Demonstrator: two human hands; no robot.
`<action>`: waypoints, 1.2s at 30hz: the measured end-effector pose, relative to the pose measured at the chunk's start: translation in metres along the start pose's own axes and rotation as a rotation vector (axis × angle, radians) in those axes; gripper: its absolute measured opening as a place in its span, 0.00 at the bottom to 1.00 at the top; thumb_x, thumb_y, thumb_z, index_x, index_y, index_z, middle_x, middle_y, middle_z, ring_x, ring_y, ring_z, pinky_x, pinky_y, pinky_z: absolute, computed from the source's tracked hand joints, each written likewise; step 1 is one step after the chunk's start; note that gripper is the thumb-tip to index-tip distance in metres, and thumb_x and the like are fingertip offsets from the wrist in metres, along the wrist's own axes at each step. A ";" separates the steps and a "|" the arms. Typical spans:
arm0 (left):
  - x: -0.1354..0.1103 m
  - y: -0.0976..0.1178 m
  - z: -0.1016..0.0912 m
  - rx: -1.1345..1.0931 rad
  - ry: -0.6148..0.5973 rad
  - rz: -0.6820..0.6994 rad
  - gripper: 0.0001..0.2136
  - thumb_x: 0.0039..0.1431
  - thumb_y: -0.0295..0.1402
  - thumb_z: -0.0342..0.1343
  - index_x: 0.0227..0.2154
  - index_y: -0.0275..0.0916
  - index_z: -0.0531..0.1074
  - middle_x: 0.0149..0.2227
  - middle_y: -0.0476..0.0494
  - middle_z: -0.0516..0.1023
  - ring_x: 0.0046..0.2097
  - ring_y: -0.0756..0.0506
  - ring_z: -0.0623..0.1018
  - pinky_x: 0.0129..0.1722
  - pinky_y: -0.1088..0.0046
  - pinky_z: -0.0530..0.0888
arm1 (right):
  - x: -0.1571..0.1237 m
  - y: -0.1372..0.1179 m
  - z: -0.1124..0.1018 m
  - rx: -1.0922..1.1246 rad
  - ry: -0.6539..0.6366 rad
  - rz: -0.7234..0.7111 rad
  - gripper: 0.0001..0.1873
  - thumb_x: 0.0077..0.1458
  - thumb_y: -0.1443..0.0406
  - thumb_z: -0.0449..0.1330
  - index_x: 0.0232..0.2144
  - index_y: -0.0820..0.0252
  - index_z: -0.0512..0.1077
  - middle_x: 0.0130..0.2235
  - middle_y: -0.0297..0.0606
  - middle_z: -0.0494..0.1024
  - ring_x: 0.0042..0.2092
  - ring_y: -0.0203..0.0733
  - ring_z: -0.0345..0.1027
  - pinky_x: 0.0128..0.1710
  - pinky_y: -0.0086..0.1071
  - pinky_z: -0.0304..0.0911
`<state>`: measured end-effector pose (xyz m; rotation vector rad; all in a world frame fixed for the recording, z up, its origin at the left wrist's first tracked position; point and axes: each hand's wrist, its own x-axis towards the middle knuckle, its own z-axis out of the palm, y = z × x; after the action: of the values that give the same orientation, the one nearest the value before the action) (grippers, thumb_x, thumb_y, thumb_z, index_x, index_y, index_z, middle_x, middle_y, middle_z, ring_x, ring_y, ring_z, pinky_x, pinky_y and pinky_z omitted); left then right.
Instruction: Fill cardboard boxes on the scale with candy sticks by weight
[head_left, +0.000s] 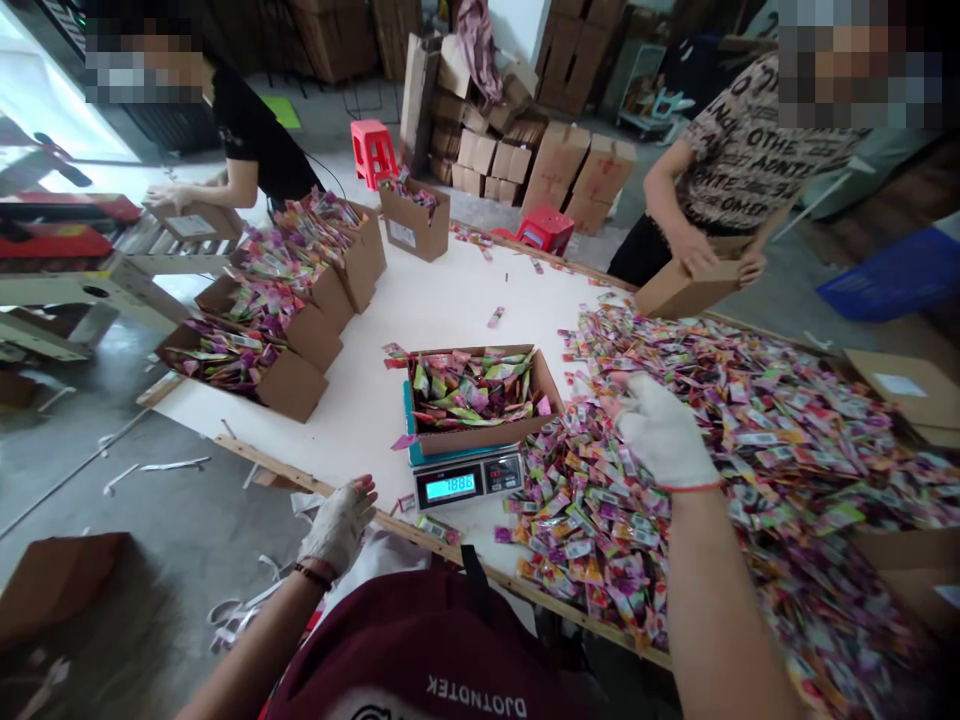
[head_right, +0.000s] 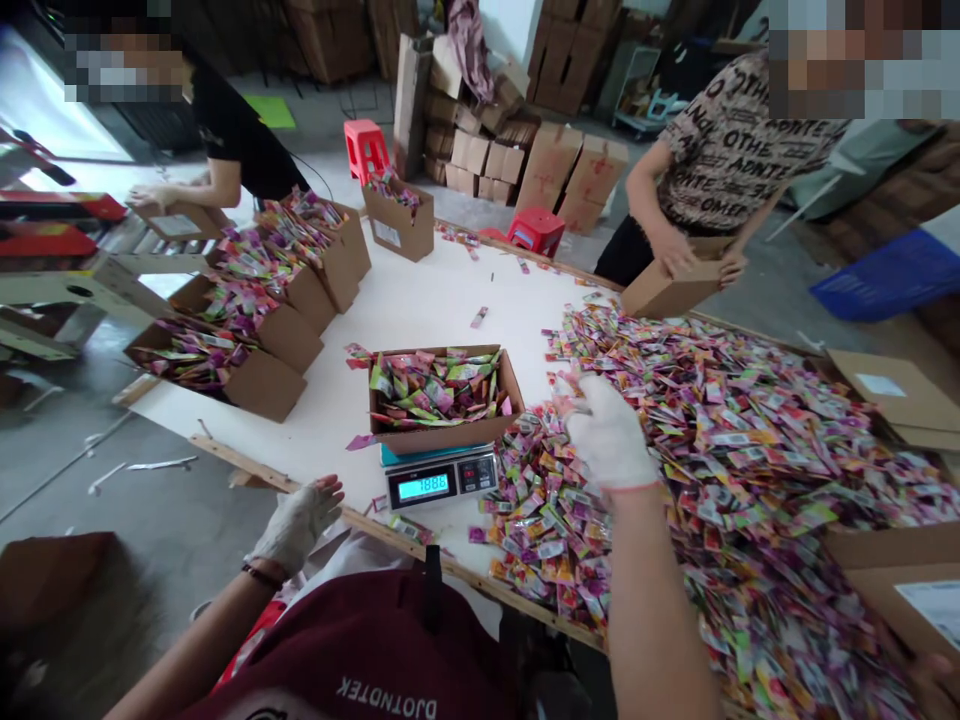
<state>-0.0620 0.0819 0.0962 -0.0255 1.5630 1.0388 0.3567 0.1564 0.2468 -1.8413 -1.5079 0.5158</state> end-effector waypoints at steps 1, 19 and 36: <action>0.000 0.000 -0.002 -0.006 0.004 -0.002 0.07 0.67 0.28 0.54 0.38 0.36 0.78 0.41 0.40 0.81 0.39 0.47 0.81 0.39 0.72 0.75 | 0.010 -0.015 0.014 -0.024 -0.019 -0.049 0.24 0.55 0.58 0.64 0.53 0.57 0.77 0.43 0.42 0.82 0.37 0.47 0.76 0.45 0.45 0.74; 0.010 -0.009 -0.036 -0.067 0.102 -0.056 0.07 0.68 0.30 0.53 0.38 0.39 0.77 0.42 0.39 0.81 0.39 0.46 0.81 0.39 0.72 0.75 | 0.059 -0.059 0.074 0.080 -0.261 -0.026 0.16 0.58 0.58 0.61 0.45 0.58 0.79 0.32 0.32 0.80 0.28 0.37 0.70 0.29 0.29 0.67; 0.015 -0.010 0.002 0.029 -0.044 0.028 0.08 0.61 0.31 0.55 0.40 0.36 0.76 0.44 0.38 0.79 0.41 0.45 0.80 0.42 0.68 0.74 | -0.016 -0.025 -0.042 0.232 0.189 0.067 0.16 0.53 0.53 0.71 0.40 0.55 0.76 0.30 0.29 0.74 0.23 0.32 0.63 0.21 0.29 0.60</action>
<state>-0.0597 0.0844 0.0782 0.0388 1.5426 1.0316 0.3645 0.1319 0.2910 -1.7126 -1.2119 0.5100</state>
